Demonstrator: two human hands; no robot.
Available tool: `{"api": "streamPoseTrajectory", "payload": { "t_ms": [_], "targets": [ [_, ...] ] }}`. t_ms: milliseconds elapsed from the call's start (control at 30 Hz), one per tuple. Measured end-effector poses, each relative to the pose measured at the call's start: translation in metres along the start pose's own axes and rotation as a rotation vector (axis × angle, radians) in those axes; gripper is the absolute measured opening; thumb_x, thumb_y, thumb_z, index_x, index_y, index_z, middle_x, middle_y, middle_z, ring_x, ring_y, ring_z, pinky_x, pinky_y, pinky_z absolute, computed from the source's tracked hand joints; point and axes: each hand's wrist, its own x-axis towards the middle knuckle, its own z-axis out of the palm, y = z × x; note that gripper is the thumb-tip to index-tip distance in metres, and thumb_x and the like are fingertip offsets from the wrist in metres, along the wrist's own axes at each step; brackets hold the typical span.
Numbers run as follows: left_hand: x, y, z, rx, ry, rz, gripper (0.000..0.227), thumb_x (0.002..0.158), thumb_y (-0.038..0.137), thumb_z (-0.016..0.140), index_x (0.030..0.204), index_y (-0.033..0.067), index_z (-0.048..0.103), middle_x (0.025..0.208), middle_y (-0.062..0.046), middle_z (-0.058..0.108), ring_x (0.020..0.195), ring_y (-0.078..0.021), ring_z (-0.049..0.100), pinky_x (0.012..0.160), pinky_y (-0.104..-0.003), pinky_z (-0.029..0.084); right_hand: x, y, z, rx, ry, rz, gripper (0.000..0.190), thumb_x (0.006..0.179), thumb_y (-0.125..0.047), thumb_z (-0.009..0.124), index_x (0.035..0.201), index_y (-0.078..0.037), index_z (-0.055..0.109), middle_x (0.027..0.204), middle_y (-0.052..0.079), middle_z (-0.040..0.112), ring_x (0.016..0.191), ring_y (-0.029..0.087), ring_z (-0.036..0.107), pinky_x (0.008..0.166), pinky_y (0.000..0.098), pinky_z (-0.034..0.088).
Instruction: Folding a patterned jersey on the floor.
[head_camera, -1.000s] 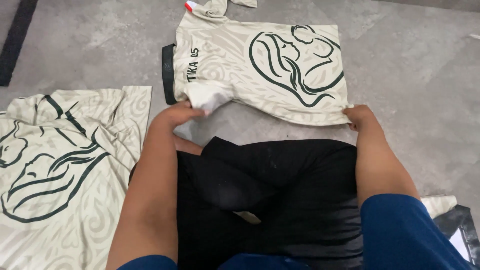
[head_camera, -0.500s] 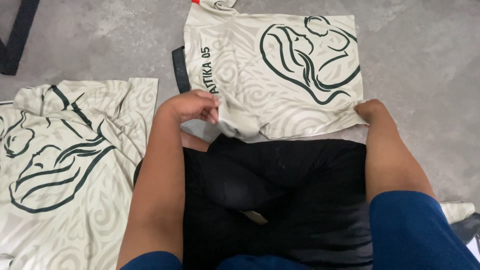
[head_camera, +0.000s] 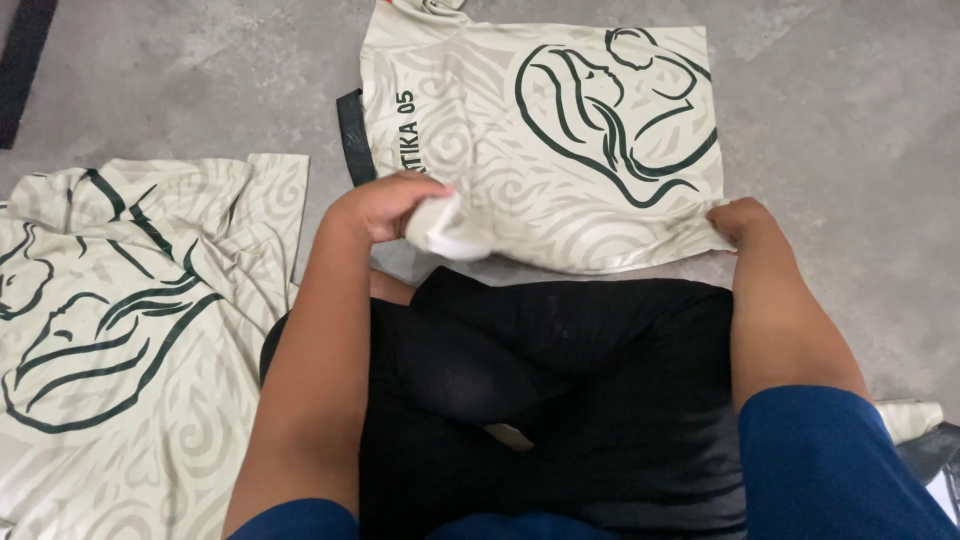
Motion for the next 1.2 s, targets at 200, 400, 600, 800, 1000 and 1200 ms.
{"api": "streamPoseTrajectory", "payload": {
  "t_ms": [200, 400, 600, 800, 1000, 1200],
  "targets": [
    [-0.024, -0.002, 0.0, -0.037, -0.015, 0.084, 0.053, 0.086, 0.039, 0.082, 0.128, 0.0111, 0.066, 0.111, -0.002, 0.073, 0.098, -0.0232, 0.076, 0.088, -0.04, 0.064, 0.05, 0.017, 0.009, -0.013, 0.009, 0.0, 0.055, 0.089, -0.021, 0.079, 0.136, 0.006, 0.071, 0.121, 0.036, 0.069, 0.107, 0.056, 0.068, 0.078, 0.0656, 0.059],
    [-0.043, 0.027, 0.021, -0.449, -0.036, 0.202, 0.039, 0.082, 0.023, 0.081, 0.113, 0.0018, 0.07, 0.099, -0.017, 0.076, 0.082, -0.0358, 0.079, 0.074, -0.05, 0.067, 0.05, 0.019, 0.018, -0.025, 0.078, 0.028, 0.051, 0.086, -0.02, 0.08, 0.131, 0.003, 0.075, 0.112, 0.034, 0.072, 0.098, 0.057, 0.071, 0.076, 0.0633, 0.06],
    [-0.051, 0.029, 0.013, -0.04, -0.192, 0.073, 0.058, 0.109, 0.053, 0.033, 0.133, 0.0041, 0.053, 0.101, -0.014, 0.068, 0.102, -0.0358, 0.077, 0.086, -0.056, 0.067, -0.006, -0.031, -0.009, -0.034, -0.145, 0.196, 0.057, 0.102, -0.027, 0.069, 0.147, 0.004, 0.052, 0.14, 0.026, 0.057, 0.112, 0.047, 0.063, 0.081, 0.0558, 0.055],
    [-0.065, 0.044, 0.007, -0.808, -0.776, 0.466, 0.117, 0.085, 0.068, 0.044, 0.169, -0.0088, 0.015, 0.174, -0.033, 0.02, 0.148, -0.0521, 0.039, 0.121, -0.07, 0.033, -0.01, -0.034, -0.01, -0.006, -0.143, 0.218, 0.054, 0.101, -0.026, 0.069, 0.144, 0.003, 0.053, 0.137, 0.024, 0.057, 0.112, 0.045, 0.062, 0.081, 0.0551, 0.055],
    [0.025, 0.033, -0.021, 0.324, 0.505, 0.031, 0.129, 0.067, 0.086, -0.001, 0.146, 0.0077, 0.065, 0.104, -0.019, 0.078, 0.093, -0.0284, 0.075, 0.089, -0.037, 0.054, -0.032, -0.048, -0.018, -0.13, -0.146, 0.213, 0.064, 0.101, -0.041, 0.066, 0.146, 0.002, 0.053, 0.14, 0.024, 0.059, 0.112, 0.046, 0.064, 0.087, 0.0558, 0.052],
    [0.073, -0.013, -0.012, 1.185, 0.165, -0.298, 0.082, 0.098, 0.063, 0.058, 0.155, 0.0046, 0.051, 0.158, -0.015, 0.052, 0.139, -0.0355, 0.054, 0.11, -0.046, 0.046, -0.02, -0.037, -0.013, 0.119, -0.219, 0.368, 0.023, 0.105, -0.022, 0.058, 0.089, -0.014, 0.044, 0.071, 0.004, 0.041, 0.057, 0.015, 0.033, 0.05, 0.0321, 0.023]
  ]
}}
